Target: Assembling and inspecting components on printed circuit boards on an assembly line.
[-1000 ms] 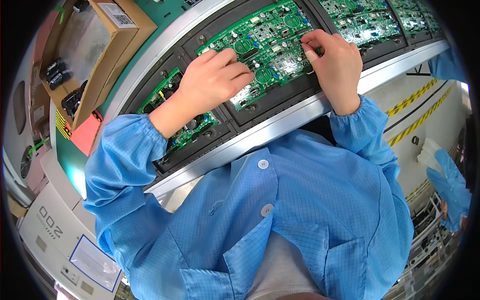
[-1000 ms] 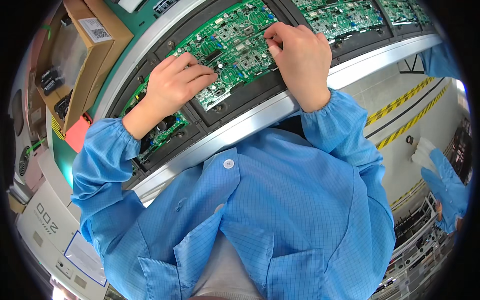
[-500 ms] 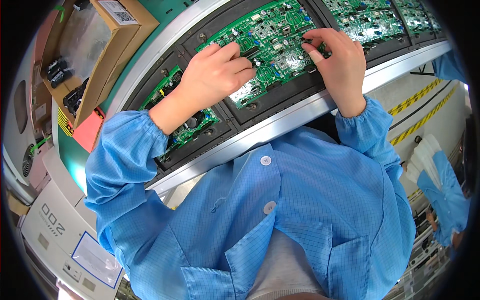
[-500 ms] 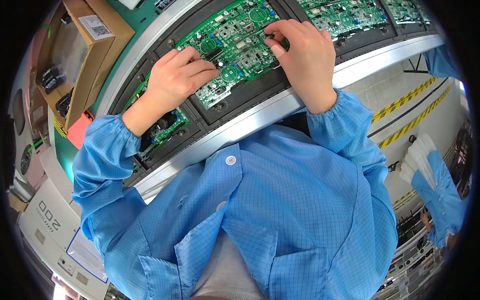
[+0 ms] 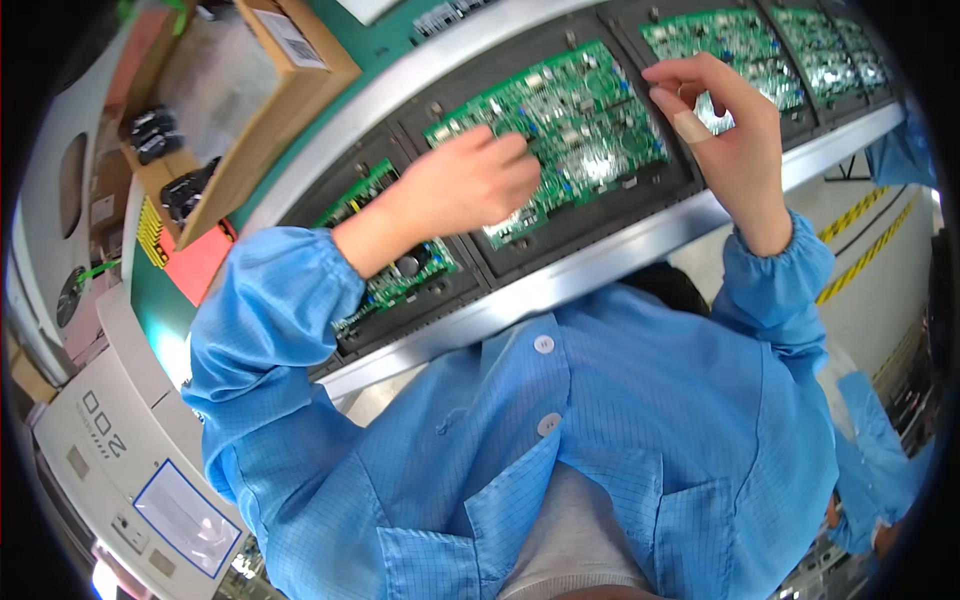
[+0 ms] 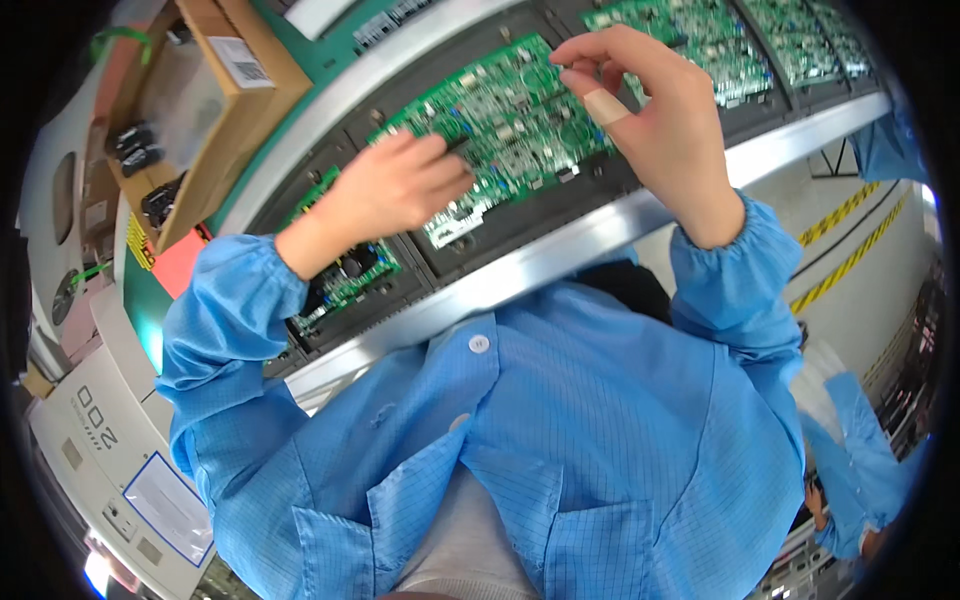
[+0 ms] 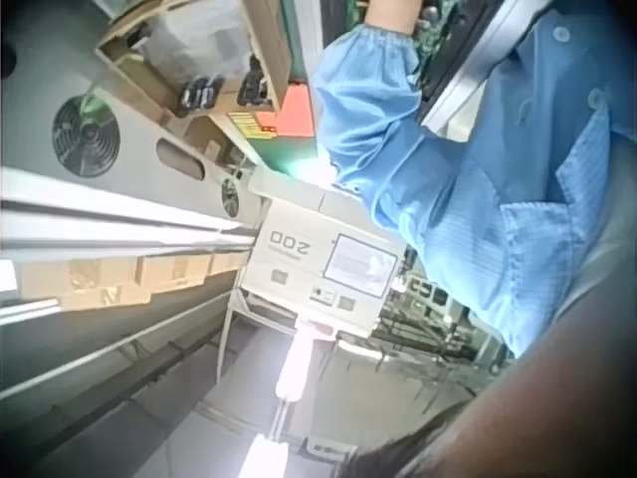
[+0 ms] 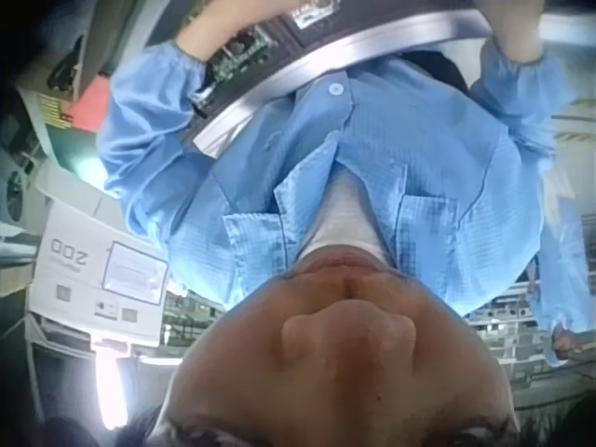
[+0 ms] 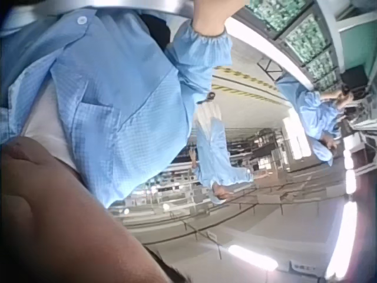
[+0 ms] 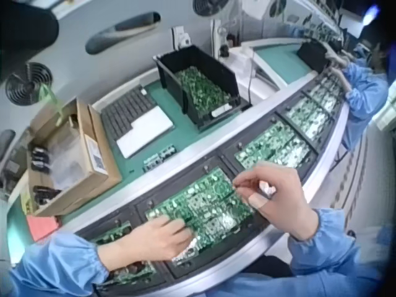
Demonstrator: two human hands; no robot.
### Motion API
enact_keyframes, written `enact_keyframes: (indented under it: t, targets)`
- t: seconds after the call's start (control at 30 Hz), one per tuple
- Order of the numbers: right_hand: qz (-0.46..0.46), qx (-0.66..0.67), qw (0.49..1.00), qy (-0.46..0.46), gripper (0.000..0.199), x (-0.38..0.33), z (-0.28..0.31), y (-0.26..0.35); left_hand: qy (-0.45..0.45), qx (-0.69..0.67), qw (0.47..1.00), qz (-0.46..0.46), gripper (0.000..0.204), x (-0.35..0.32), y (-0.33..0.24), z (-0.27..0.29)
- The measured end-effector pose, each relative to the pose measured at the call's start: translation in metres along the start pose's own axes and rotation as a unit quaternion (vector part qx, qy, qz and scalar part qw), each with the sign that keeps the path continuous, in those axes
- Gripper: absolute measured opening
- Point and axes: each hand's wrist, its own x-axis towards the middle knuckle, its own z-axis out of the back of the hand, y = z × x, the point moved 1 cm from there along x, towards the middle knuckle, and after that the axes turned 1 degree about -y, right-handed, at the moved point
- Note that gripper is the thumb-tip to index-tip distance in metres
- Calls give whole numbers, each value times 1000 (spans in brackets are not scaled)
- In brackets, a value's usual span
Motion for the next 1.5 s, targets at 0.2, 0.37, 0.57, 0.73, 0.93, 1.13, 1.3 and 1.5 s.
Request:
enact_keyframes:
  t: [0.2,0.37,0.57,0.73,0.93,1.13,1.3,1.5]
  targets:
    - [136,-11,990,29,19,90,6,0,-18,-7,997,71,20,9,11,24]
    - [263,29,964,10,23,180,-87,4,-237,-9,844,481,39,19,81,11]
    - [333,-25,941,58,27,234,-166,3,-297,155,716,613,43,8,149,-29]
    - [377,-77,922,36,15,247,-180,-11,-249,157,761,578,36,-5,170,-40]
    - [371,11,928,-13,25,230,-132,17,-278,92,754,588,18,-12,160,-23]
    - [232,14,968,97,23,144,-22,38,-205,176,767,583,12,-9,170,-25]
    - [210,-116,951,193,29,97,2,-52,-193,134,797,556,10,16,157,-7]
    - [192,-128,946,229,29,77,-11,-92,-153,-236,847,451,22,47,83,23]
